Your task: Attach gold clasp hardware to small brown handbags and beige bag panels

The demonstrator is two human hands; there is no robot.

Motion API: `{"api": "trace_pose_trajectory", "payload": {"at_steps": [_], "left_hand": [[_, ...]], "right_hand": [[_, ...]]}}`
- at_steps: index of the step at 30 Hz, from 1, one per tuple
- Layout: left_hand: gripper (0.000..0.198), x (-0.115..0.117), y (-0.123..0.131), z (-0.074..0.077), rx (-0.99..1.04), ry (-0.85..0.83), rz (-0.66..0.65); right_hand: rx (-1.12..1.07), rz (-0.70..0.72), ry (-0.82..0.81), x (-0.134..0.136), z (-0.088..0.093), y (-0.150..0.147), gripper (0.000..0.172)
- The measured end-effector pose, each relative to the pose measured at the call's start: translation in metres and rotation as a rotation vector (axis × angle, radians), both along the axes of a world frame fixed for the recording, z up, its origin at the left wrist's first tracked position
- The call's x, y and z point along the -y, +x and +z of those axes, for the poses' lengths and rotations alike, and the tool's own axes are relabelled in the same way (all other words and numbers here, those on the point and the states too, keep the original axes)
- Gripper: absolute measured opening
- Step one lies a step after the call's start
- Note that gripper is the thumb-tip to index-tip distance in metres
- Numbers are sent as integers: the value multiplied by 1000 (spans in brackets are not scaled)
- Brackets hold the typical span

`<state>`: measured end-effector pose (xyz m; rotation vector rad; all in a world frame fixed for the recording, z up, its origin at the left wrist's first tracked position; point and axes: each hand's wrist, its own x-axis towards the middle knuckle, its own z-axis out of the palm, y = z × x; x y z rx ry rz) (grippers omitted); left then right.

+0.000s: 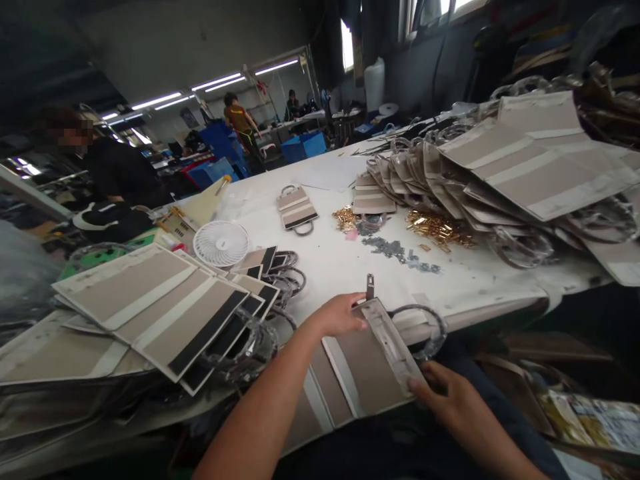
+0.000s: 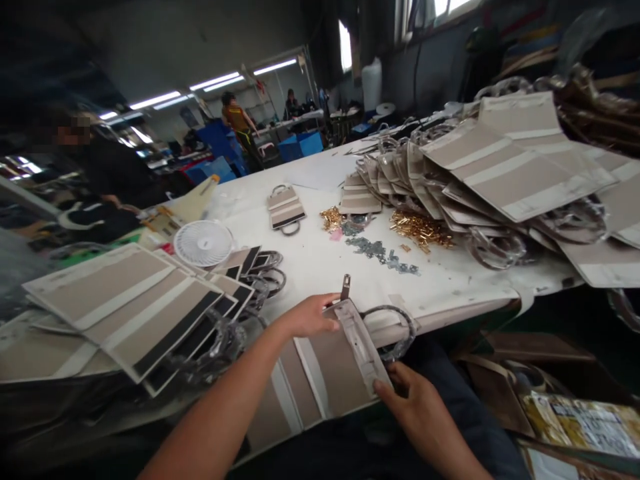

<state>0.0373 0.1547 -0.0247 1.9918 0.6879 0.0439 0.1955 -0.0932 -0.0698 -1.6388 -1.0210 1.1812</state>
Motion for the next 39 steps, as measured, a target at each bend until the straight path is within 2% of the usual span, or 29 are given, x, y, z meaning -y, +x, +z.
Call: {"api": "trace_pose_trajectory", "payload": {"at_steps": [3,6,8,11,13,16,18,20,22,26,29,31,33,36,39], "left_hand": [[76,-6,3,-15,-40,27,80],[71,-8,4,-23,-45,16,84],[69,-9,3,-21,-32,-10,53],[75,-7,-1,-12,-21,-50,7],[77,-3,-5,-5,-11,-76,-60],[76,5,-8,-1,0,-122,-181],[75,9,-5,-4,-12,-94,-138],[73,11,2,-10,-48,-2,-47],[70,12,8,-14,-118,131,-14],[69,19,12,-12,-216,341,23],[67,43,5,-13,-208,527,192],[49,67,-1,-22,-157,719,277],[33,90,-7,-34,-84,864,278],[39,108,-11,-49,-37,938,247],[42,106,-12,-52,-63,897,237]], "right_hand": [[207,59,-68,-5,5,20,45],[503,-26,-37,-17,20,46,42],[584,-75,42,-32,34,60,42],[547,-41,128,-52,50,64,36],[484,17,147,-58,54,57,32],[417,84,162,-57,44,46,30],[419,110,193,-57,31,41,30],[462,129,230,-62,17,40,32],[552,153,237,-70,5,40,33],[819,189,182,-86,-5,38,35],[982,226,178,-90,-5,36,35],[1043,269,183,-90,-3,37,34],[1071,296,178,-91,-1,39,33],[1090,319,175,-94,3,43,32],[1107,350,191,-99,6,45,32]]}}
